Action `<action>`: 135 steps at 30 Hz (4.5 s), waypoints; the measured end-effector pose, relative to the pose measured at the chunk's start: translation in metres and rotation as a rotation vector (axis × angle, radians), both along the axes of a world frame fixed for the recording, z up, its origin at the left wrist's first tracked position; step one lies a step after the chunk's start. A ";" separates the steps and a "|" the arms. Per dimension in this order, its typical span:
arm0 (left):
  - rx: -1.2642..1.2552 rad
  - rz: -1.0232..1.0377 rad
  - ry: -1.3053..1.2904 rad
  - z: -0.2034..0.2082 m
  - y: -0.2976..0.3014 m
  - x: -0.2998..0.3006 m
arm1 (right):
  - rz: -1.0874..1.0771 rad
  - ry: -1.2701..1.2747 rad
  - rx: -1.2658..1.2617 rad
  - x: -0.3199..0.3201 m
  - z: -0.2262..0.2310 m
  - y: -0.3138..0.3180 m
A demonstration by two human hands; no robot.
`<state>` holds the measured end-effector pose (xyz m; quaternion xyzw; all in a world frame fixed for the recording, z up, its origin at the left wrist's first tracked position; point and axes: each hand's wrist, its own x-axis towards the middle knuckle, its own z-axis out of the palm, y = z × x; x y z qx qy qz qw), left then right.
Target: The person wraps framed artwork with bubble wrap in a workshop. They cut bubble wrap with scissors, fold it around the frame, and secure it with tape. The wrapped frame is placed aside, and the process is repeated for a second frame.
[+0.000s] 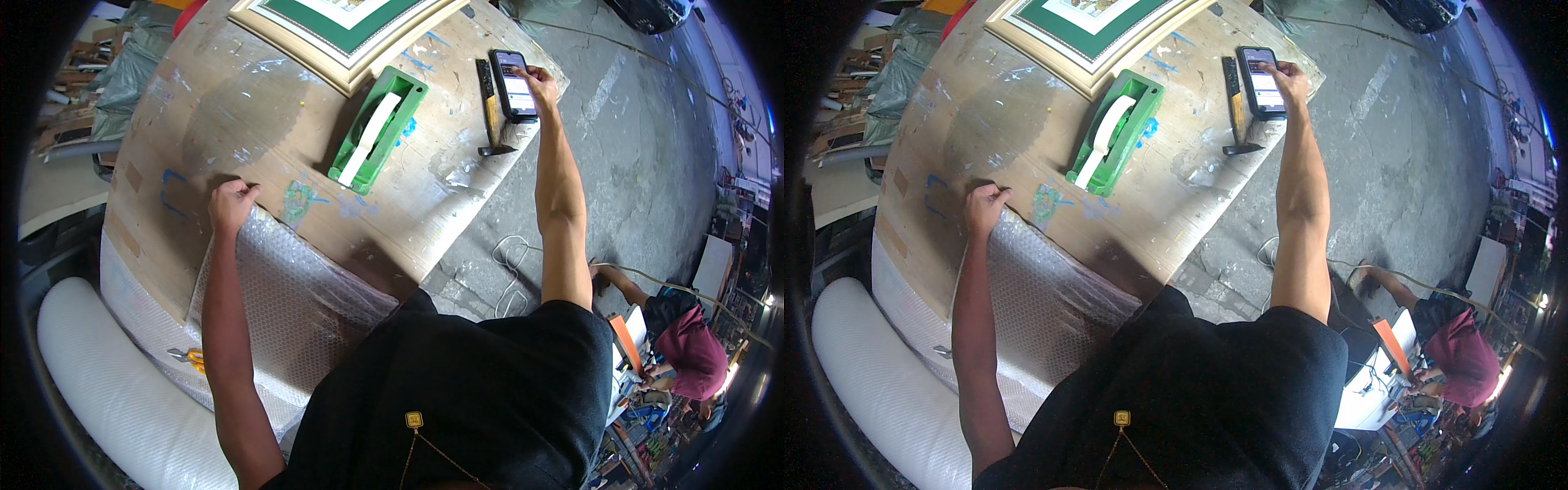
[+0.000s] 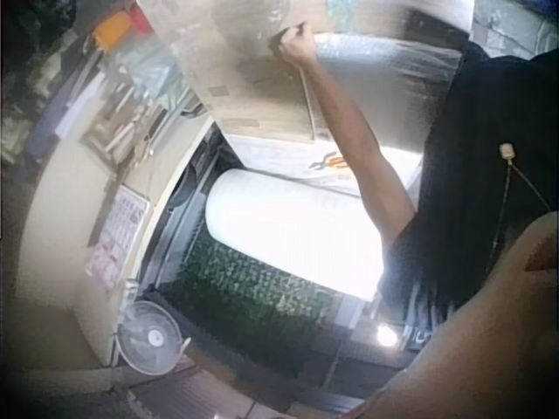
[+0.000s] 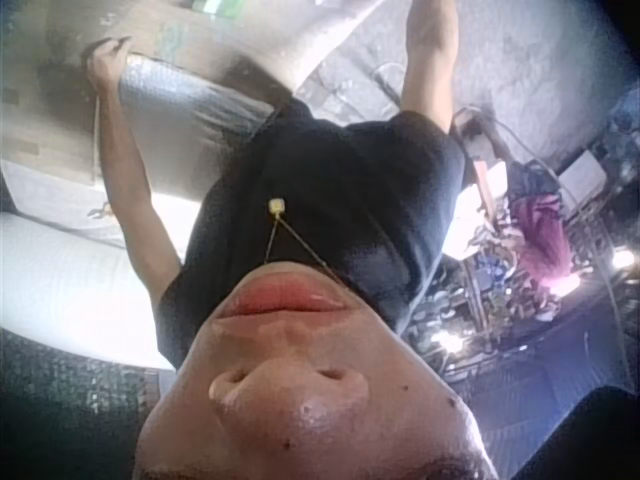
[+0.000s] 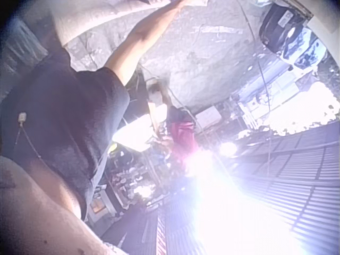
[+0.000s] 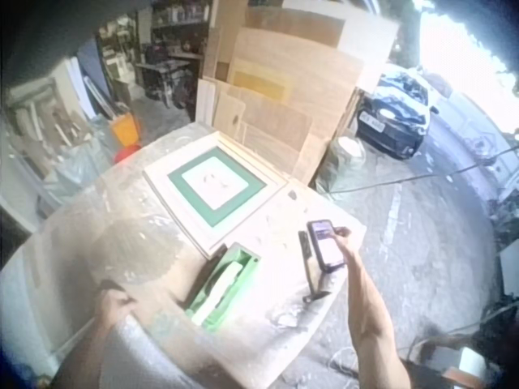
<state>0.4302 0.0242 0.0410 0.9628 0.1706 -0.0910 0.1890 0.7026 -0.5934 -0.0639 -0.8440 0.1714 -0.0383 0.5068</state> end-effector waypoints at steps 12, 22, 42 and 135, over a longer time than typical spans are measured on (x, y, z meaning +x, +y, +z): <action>0.013 0.017 0.014 -0.004 0.003 -0.001 | -0.090 0.053 0.194 0.001 0.011 0.005; 0.012 0.011 0.016 0.001 0.000 -0.001 | -0.099 0.054 0.346 -0.001 0.014 0.002; 0.019 0.026 0.023 0.005 -0.003 -0.001 | 0.812 -0.632 0.067 -0.278 0.143 0.288; -0.480 -0.851 -0.246 -0.016 -0.176 -0.215 | 0.496 0.322 -0.227 -0.534 0.042 0.246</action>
